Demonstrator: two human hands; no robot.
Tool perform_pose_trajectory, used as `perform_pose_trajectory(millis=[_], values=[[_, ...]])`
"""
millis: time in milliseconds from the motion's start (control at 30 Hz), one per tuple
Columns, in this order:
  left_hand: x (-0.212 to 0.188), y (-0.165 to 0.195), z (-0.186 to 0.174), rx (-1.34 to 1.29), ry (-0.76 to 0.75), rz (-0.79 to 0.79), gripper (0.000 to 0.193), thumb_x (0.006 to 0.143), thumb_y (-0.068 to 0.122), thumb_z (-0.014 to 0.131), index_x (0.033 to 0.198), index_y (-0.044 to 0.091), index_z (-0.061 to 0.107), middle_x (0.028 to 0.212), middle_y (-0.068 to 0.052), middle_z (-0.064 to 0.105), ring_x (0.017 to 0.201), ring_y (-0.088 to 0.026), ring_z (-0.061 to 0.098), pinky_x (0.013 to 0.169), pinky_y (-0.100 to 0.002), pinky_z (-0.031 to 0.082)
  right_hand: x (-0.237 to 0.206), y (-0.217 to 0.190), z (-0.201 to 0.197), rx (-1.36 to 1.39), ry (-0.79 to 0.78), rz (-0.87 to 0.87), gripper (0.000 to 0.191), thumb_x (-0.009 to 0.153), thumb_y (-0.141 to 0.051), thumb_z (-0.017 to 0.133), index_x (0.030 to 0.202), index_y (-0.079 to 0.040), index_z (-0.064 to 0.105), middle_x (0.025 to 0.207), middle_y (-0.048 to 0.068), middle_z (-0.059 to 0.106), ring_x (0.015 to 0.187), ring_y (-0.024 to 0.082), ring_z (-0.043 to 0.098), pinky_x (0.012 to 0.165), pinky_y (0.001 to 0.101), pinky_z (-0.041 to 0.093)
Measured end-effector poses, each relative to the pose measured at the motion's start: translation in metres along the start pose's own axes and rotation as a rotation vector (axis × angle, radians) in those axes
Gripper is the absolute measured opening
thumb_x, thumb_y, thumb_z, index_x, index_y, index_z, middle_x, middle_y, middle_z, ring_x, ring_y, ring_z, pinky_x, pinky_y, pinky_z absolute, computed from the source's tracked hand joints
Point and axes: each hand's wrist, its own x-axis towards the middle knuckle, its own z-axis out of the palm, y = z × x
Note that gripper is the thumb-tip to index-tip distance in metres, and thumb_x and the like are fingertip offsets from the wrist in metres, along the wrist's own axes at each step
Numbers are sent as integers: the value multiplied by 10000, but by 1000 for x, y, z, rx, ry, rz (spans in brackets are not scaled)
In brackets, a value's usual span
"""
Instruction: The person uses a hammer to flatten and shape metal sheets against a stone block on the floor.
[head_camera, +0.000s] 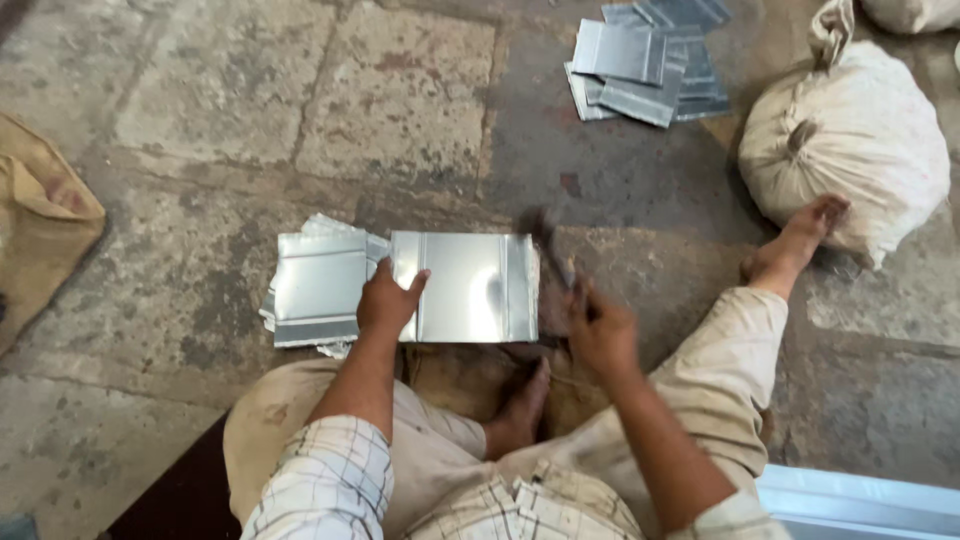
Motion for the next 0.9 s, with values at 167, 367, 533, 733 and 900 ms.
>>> perform_pose_trajectory(millis=[167, 367, 533, 733, 900], values=[[4, -1, -2, -18, -30, -26, 926, 807, 658, 722, 1497, 94, 470, 1336, -216, 651, 1221, -390, 639, 991, -478, 534, 41, -49, -80, 524, 290, -408, 357, 1128, -280, 626, 1402, -55, 582, 1129, 119, 618, 674, 96, 526, 566, 266, 474], [9, -3, -1, 15, -34, -13, 928, 810, 671, 719, 1495, 95, 476, 1330, -218, 655, 1216, -397, 643, 990, -482, 536, 2, -6, -29, 871, 273, -572, 299, 1041, -274, 624, 1269, -79, 620, 1009, 129, 678, 687, 198, 585, 587, 298, 502], [6, -1, -1, 32, -23, -22, 926, 815, 675, 719, 1491, 90, 478, 1338, -220, 647, 1223, -400, 636, 984, -486, 538, -22, 24, 38, 75, -145, -69, 224, 962, -179, 694, 1112, -23, 752, 906, 222, 726, 794, 318, 716, 686, 385, 555], [7, 1, -6, 1, -30, 10, 946, 815, 659, 727, 1499, 62, 461, 1350, -230, 637, 1236, -396, 626, 1001, -474, 528, 31, -35, -40, 146, 136, -187, 299, 1039, -258, 632, 1232, -47, 724, 811, 87, 733, 606, 127, 646, 505, 264, 543], [9, 0, -6, 16, -49, 0, 962, 801, 661, 737, 1504, 67, 458, 1363, -230, 629, 1249, -387, 622, 1020, -462, 519, 35, -37, -68, 855, 406, -614, 439, 1088, -431, 610, 1365, -92, 576, 896, 75, 664, 604, 74, 574, 509, 226, 450]])
